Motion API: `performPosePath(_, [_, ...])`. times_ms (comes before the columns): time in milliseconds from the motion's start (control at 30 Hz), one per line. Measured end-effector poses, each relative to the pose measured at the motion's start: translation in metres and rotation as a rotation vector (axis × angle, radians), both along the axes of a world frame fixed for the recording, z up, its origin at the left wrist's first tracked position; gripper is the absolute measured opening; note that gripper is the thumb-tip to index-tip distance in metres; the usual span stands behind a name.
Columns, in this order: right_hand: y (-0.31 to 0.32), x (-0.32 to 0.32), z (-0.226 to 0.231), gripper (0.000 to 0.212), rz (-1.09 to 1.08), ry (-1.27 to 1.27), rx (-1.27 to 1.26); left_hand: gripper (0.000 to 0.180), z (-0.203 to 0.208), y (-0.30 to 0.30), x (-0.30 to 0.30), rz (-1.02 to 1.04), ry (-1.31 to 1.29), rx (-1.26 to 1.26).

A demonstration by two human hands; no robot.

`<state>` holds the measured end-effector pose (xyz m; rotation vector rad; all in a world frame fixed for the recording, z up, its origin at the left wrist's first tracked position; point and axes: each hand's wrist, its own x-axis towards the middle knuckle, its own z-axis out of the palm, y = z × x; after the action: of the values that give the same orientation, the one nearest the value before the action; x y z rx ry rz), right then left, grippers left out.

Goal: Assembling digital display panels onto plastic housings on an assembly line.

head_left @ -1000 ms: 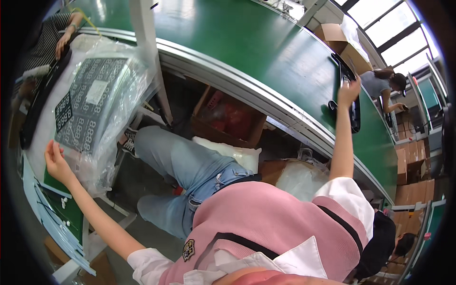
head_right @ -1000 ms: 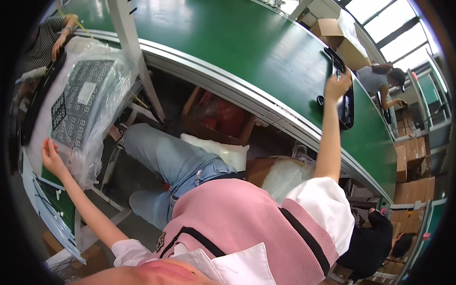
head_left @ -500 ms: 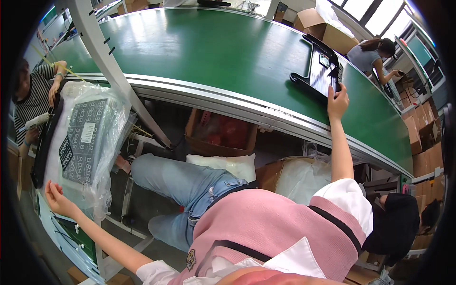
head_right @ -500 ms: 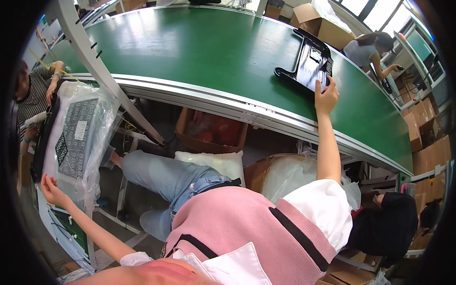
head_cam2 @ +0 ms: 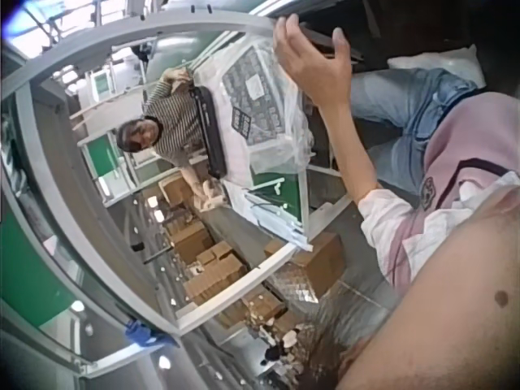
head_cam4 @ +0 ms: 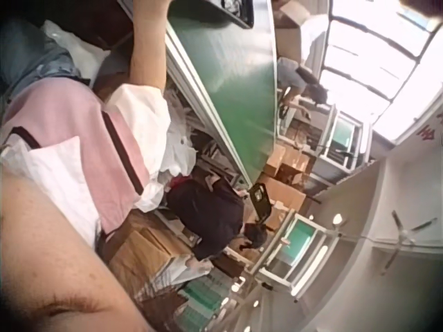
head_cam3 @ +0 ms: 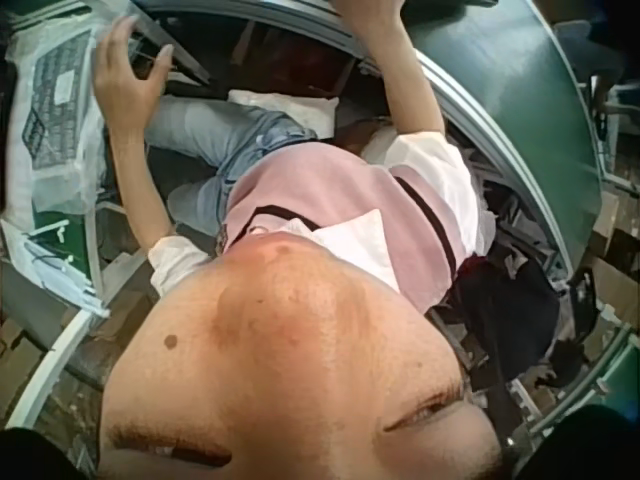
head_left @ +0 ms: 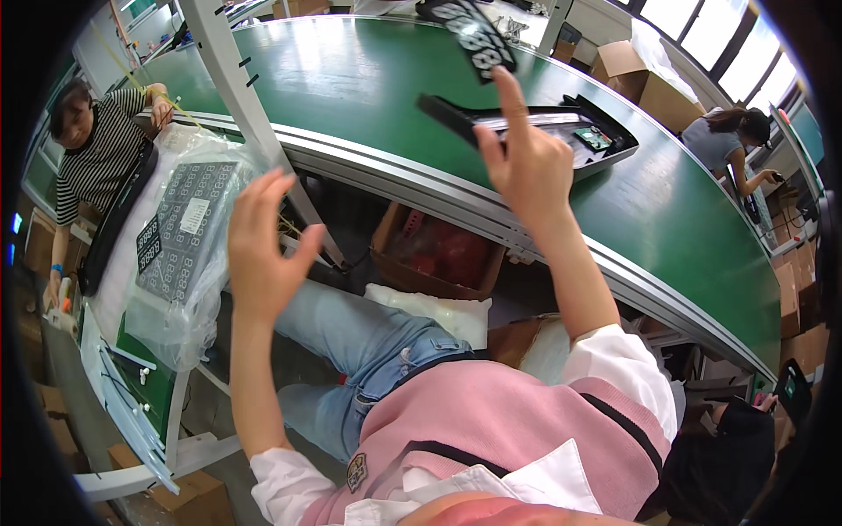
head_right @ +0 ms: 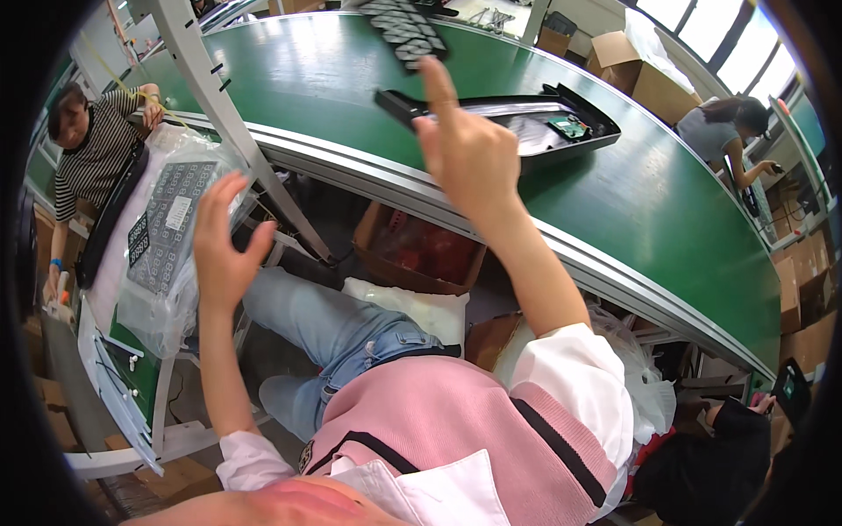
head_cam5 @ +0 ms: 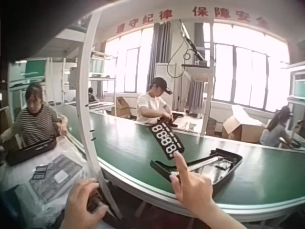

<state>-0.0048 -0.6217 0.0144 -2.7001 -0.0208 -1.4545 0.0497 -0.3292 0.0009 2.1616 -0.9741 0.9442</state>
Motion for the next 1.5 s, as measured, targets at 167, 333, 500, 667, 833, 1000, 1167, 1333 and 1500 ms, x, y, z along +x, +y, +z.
performPosePath(167, [0.087,-0.025,0.03,0.079,0.386,0.204,-0.084,0.033,0.005,-0.05,0.014,-0.39,-0.15,0.166])
performPosePath(333, [0.074,-0.033,0.053,0.086,0.816,-0.095,-0.079,0.034,0.014,-0.022,-0.014,-0.407,-0.039,-0.134])
performPosePath(500, [-0.003,0.017,0.027,0.091,0.424,-0.366,0.67,0.054,-0.022,0.046,-0.046,0.095,0.033,-0.76])
performPosePath(667, [-0.05,0.077,-0.034,0.088,0.773,-0.064,0.941,0.074,-0.045,0.165,-0.093,-0.493,0.21,-1.178])
performPosePath(833, [0.063,0.101,-0.046,0.087,0.978,0.412,0.885,0.067,-0.078,0.283,-0.16,0.289,0.397,-1.624])
performPosePath(1000, [0.169,0.133,-0.078,0.083,1.073,0.669,0.765,0.054,-0.086,0.326,-0.165,1.177,0.469,-0.82])
performPosePath(1167, [0.238,0.166,-0.075,0.077,0.927,0.843,0.514,0.059,-0.091,0.333,-0.158,1.476,0.531,-0.351])
performPosePath(1333, [0.256,0.197,-0.102,0.077,0.887,0.872,0.298,0.067,-0.088,0.308,-0.089,1.398,0.172,0.246])
performPosePath(1500, [0.262,0.202,-0.108,0.075,0.931,0.881,0.282,0.076,-0.066,0.242,0.013,0.897,0.161,0.461])
